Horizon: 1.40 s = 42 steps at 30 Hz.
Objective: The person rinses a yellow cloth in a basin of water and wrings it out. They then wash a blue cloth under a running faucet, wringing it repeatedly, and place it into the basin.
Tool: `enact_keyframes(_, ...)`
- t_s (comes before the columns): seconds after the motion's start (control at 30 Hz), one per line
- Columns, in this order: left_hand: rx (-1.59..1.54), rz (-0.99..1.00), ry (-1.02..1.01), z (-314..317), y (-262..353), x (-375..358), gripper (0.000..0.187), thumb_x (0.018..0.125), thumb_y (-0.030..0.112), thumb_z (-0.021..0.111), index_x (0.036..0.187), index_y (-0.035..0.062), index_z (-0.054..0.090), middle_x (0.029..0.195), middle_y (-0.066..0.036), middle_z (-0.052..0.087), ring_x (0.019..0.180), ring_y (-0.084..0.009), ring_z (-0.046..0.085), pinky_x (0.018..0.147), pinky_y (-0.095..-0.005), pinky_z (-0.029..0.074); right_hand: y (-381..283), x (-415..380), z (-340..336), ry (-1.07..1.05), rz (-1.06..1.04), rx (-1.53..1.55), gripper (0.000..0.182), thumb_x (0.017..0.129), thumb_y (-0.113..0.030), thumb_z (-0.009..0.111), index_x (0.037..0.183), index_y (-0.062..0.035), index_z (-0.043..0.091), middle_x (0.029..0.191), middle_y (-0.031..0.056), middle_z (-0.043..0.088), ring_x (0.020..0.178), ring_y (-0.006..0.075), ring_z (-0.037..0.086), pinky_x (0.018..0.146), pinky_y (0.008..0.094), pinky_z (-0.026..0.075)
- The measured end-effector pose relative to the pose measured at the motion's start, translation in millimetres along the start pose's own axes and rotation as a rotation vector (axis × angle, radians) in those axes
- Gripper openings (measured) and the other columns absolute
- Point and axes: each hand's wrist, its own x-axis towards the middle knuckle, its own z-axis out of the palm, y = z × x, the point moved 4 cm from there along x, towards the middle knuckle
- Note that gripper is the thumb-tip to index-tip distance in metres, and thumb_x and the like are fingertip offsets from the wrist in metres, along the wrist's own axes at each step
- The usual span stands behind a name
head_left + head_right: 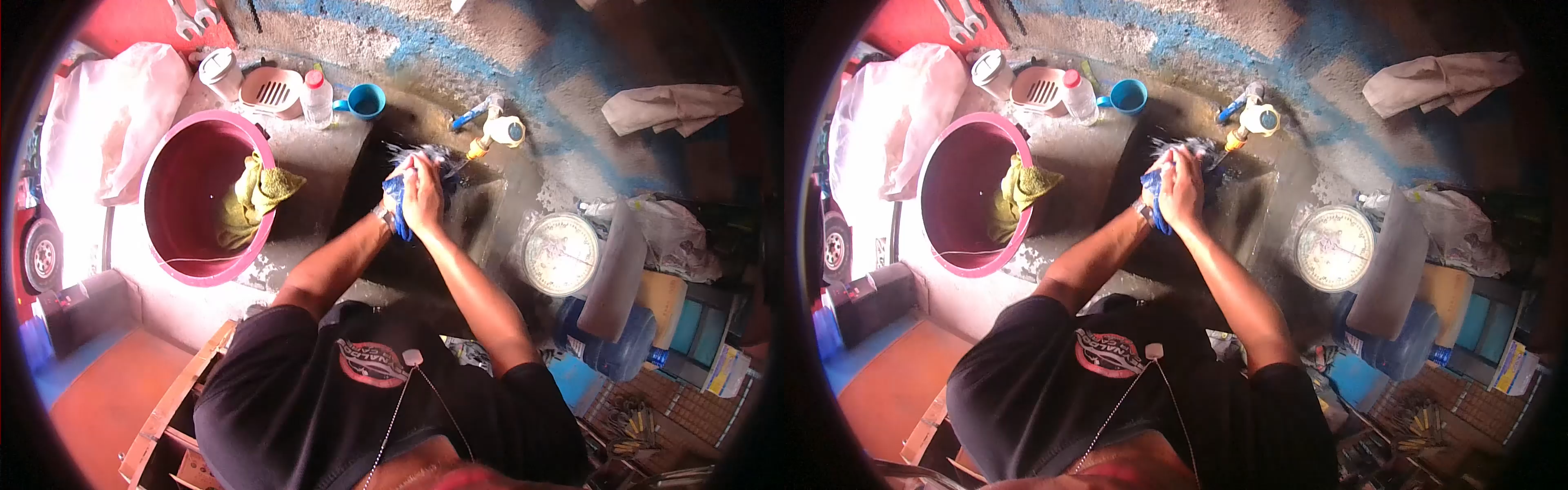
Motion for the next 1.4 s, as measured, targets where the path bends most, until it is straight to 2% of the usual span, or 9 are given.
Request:
enact_keyframes(0.2,-0.176,-0.351,0.097,66,-1,-30,0.058,0.093,0.047,0.046,0.128,0.0023,0.051,0.127,-0.018,0.057,0.115,-0.0342,0.056,0.104,-0.0466,0.040,182,38,-5,-0.155,0.917,0.751,0.031,0.095,-0.029,0.047,0.098,-0.0037,0.064,0.101,0.0112,0.067,0.093,0.0205,0.063,0.082,0.0364,0.049)
enact_keyframes(0.4,0.229,-0.207,0.483,-14,-2,-15,0.036,0.091,0.039,0.049,0.105,0.0087,0.064,0.103,-0.010,0.068,0.094,-0.0231,0.064,0.089,-0.0391,0.050,55,2,-7,0.081,0.124,0.251,0.021,0.093,-0.015,0.057,0.107,-0.0002,0.062,0.102,0.0137,0.066,0.099,0.0232,0.061,0.091,0.0360,0.046)
enact_keyframes(0.57,0.417,-0.085,0.412,12,-32,-27,0.025,0.093,0.028,0.049,0.099,0.0090,0.064,0.096,-0.009,0.066,0.087,-0.0210,0.063,0.081,-0.0356,0.050,132,-3,17,0.001,0.666,0.442,0.029,0.094,-0.021,0.047,0.106,-0.0012,0.064,0.102,0.0166,0.067,0.100,0.0307,0.063,0.088,0.0386,0.047)
enact_keyframes(0.7,0.423,0.094,0.479,-34,-19,-3,0.022,0.092,0.023,0.051,0.104,0.0093,0.064,0.096,-0.007,0.065,0.087,-0.0187,0.062,0.082,-0.0352,0.050,50,-15,2,0.131,-0.030,-0.028,0.031,0.095,-0.021,0.046,0.112,-0.0010,0.062,0.109,0.0203,0.064,0.108,0.0356,0.059,0.096,0.0413,0.044)
enact_keyframes(0.87,-0.013,-0.316,0.100,64,-19,0,0.047,0.093,0.041,0.044,0.108,-0.0007,0.061,0.104,-0.015,0.067,0.093,-0.0284,0.065,0.088,-0.0403,0.051,119,4,-24,0.000,0.803,0.905,0.031,0.094,-0.027,0.048,0.106,-0.0027,0.064,0.099,0.0052,0.066,0.095,0.0165,0.062,0.086,0.0325,0.047)
enact_keyframes(1.03,0.012,-0.086,0.122,94,15,-12,0.069,0.092,0.058,0.041,0.126,-0.0012,0.050,0.129,-0.020,0.055,0.114,-0.0337,0.056,0.101,-0.0465,0.042,101,6,-46,0.199,0.684,0.769,0.024,0.092,-0.028,0.053,0.102,-0.0098,0.063,0.095,-0.0020,0.062,0.076,0.0080,0.051,0.063,0.0241,0.040)
enact_keyframes(1.17,-0.259,-0.411,-0.272,6,-21,-8,0.056,0.092,0.052,0.049,0.121,0.0048,0.056,0.123,-0.016,0.059,0.110,-0.0315,0.058,0.098,-0.0456,0.044,90,-11,6,0.221,0.050,-0.015,0.047,0.092,-0.033,0.056,0.126,-0.0007,0.049,0.119,0.0175,0.060,0.114,0.0327,0.057,0.098,0.0423,0.042)
enact_keyframes(1.3,0.031,-0.281,0.213,67,-31,-35,0.050,0.091,0.043,0.057,0.125,0.0067,0.054,0.119,-0.012,0.062,0.108,-0.0276,0.060,0.100,-0.0401,0.043,123,18,-10,-0.144,0.725,-0.049,0.043,0.094,-0.027,0.048,0.127,-0.0001,0.048,0.119,0.0266,0.057,0.114,0.0397,0.055,0.097,0.0449,0.042)
enact_keyframes(1.4,-0.108,-0.206,0.016,-5,-17,5,0.034,0.090,0.046,0.058,0.100,0.0127,0.064,0.099,-0.006,0.067,0.090,-0.0207,0.064,0.084,-0.0358,0.050,76,-8,15,0.004,0.002,-0.170,0.041,0.092,-0.022,0.047,0.126,0.0017,0.049,0.121,0.0289,0.055,0.120,0.0411,0.049,0.102,0.0463,0.038)
